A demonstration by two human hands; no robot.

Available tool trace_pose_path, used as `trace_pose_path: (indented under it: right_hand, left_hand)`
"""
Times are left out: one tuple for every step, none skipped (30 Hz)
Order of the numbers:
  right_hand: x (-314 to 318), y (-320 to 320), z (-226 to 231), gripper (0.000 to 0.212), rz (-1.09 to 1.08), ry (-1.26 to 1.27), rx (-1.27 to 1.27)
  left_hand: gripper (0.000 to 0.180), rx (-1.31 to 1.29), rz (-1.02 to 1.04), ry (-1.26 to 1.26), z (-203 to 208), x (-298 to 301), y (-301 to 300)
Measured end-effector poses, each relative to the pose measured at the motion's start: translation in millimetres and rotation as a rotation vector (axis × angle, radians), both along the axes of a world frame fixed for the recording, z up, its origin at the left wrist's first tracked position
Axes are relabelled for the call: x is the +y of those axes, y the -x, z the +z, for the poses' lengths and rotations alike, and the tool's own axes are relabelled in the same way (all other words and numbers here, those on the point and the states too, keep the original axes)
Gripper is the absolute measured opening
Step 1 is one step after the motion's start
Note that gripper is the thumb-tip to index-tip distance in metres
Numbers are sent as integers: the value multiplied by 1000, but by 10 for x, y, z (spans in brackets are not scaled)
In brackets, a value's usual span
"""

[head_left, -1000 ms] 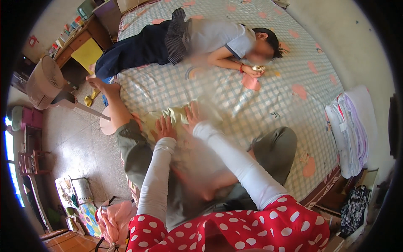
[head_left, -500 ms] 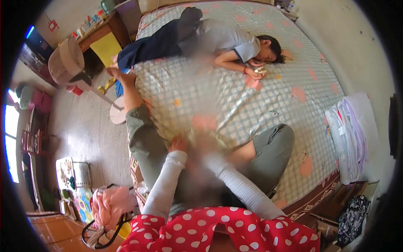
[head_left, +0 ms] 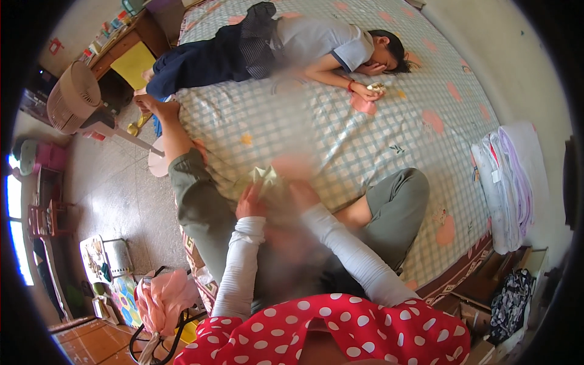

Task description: The person flattens and folds a cloth on a bed by hand, then adjusts their arm sleeve.

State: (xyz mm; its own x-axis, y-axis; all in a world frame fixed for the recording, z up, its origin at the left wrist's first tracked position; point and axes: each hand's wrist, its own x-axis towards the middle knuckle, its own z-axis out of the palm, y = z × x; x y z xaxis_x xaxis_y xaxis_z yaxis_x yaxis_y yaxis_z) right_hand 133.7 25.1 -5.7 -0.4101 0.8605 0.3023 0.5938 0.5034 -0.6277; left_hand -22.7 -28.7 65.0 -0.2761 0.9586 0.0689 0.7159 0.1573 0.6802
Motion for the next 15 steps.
trace_pose_path:
  right_hand:
    - [11, 49, 75, 21, -86, 52, 74]
    - [72, 82, 149, 21, -90, 63, 69]
    - [184, 165, 314, 19, -80, 11, 104]
    - [349, 204, 376, 18, -76, -43, 128]
    - [596, 180, 355, 18, -56, -119, 104]
    - [852, 159, 306, 19, -30, -189, 77]
    - [1001, 285, 620, 19, -48, -214, 153]
    - [1096, 402, 923, 20, -84, -220, 277]
    - [1305, 420, 1104, 22, -51, -394, 300]
    - [1496, 466, 1171, 27, -18, -457, 256]
    - [1619, 528, 1283, 41, -65, -427, 183]
    - [1745, 540, 1247, 50, -119, -408, 111]
    - [1882, 543, 1217, 59, -174, -397, 42]
    - [1999, 538, 1143, 59, -167, -390, 40]
    - [2096, 538, 1065, 63, -146, -326, -8]
  left_hand:
    - [51, -4, -4, 11, -3, 36, 29]
    - [51, 39, 25, -83, 3, 107, 60]
    - [52, 89, 67, -176, 43, 159, 126]
    - [57, 124, 63, -205, 91, 269, 167]
    - [52, 104, 54, -262, 222, 456, 143]
    - [52, 121, 53, -333, 298, 654, 136]
    - [51, 155, 78, -395, 390, 775, 268]
    - [51, 257, 47, -483, 525, 913, 394]
    - [56, 289, 42, -525, 546, 1118, 461]
    - [62, 319, 45, -461, 592, 1271, 549]
    - [72, 408, 81, -348, 586, 1428, 658]
    - [75, 423, 124, -248, 537, 1557, 732]
    - [79, 440, 165, -156, 510, 1693, 800]
    - [79, 438, 171, -148, 451, 1804, 883]
    - [80, 467, 153, -85, 370, 1902, 962]
